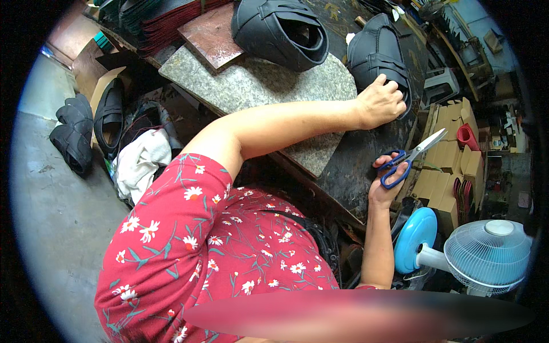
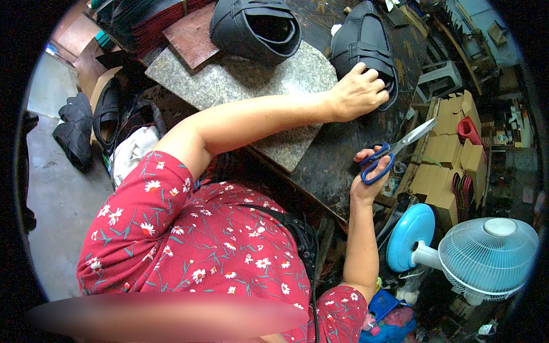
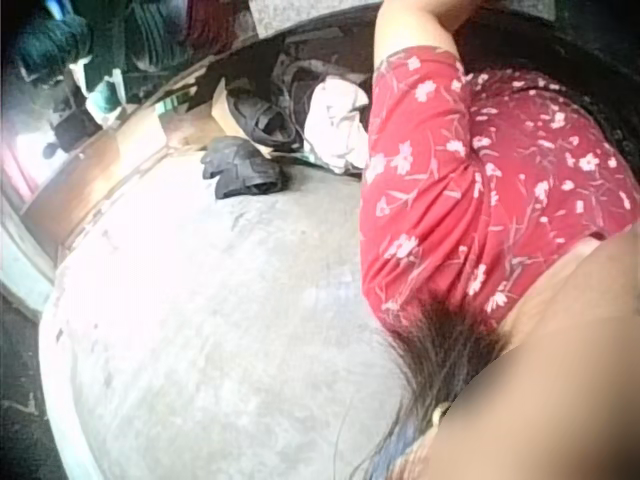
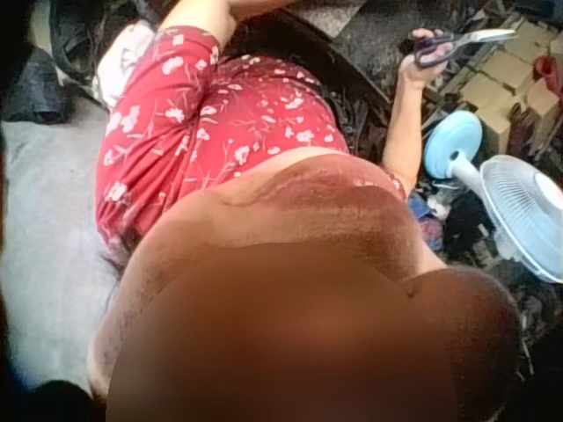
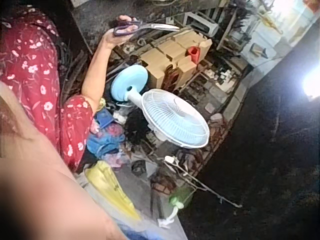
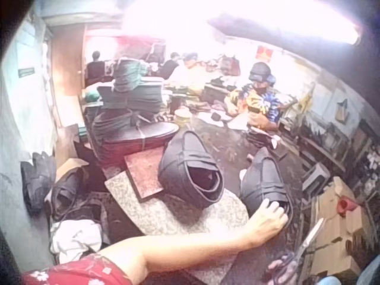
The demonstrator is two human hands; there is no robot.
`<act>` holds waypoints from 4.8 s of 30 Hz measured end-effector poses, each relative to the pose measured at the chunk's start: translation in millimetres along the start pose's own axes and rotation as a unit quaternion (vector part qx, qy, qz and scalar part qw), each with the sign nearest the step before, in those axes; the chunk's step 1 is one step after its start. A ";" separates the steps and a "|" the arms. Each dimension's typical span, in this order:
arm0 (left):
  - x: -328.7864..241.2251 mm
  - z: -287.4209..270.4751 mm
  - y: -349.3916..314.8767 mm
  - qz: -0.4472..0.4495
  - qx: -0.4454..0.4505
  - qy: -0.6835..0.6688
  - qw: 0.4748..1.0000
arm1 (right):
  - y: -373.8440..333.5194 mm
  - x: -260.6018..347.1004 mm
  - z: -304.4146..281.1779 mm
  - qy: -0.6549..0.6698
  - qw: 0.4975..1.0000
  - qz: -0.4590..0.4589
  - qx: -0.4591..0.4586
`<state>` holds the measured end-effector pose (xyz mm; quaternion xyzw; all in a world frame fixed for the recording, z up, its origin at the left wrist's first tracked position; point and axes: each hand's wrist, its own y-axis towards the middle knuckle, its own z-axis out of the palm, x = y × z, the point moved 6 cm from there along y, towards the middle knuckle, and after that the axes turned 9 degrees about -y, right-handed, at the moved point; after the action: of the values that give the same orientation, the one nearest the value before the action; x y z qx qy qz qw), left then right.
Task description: The person trims excess material from the edges of black sandals using scissors. They handle multiple sandals one at a time, cutting along the edges and removing small pieces of material.
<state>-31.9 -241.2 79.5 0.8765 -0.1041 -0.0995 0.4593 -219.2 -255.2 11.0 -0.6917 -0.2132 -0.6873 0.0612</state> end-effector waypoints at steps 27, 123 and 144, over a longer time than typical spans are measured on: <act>-76.1 -163.5 -122.7 0.105 0.071 -0.369 0.921 | -9.7 102.0 36.5 -0.612 0.712 -0.181 0.294; -21.1 -89.1 -73.7 0.066 0.295 -0.240 0.923 | -57.0 99.7 -25.9 -0.612 0.737 -0.061 0.280; -17.7 -64.8 -78.3 0.046 0.307 -0.175 0.934 | -49.4 67.1 -27.0 -0.462 0.815 0.124 0.328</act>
<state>-24.2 -142.0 52.4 0.9378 -0.2488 -0.1930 0.1466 -265.3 -206.7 67.5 -0.8871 -0.3421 -0.1628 0.2636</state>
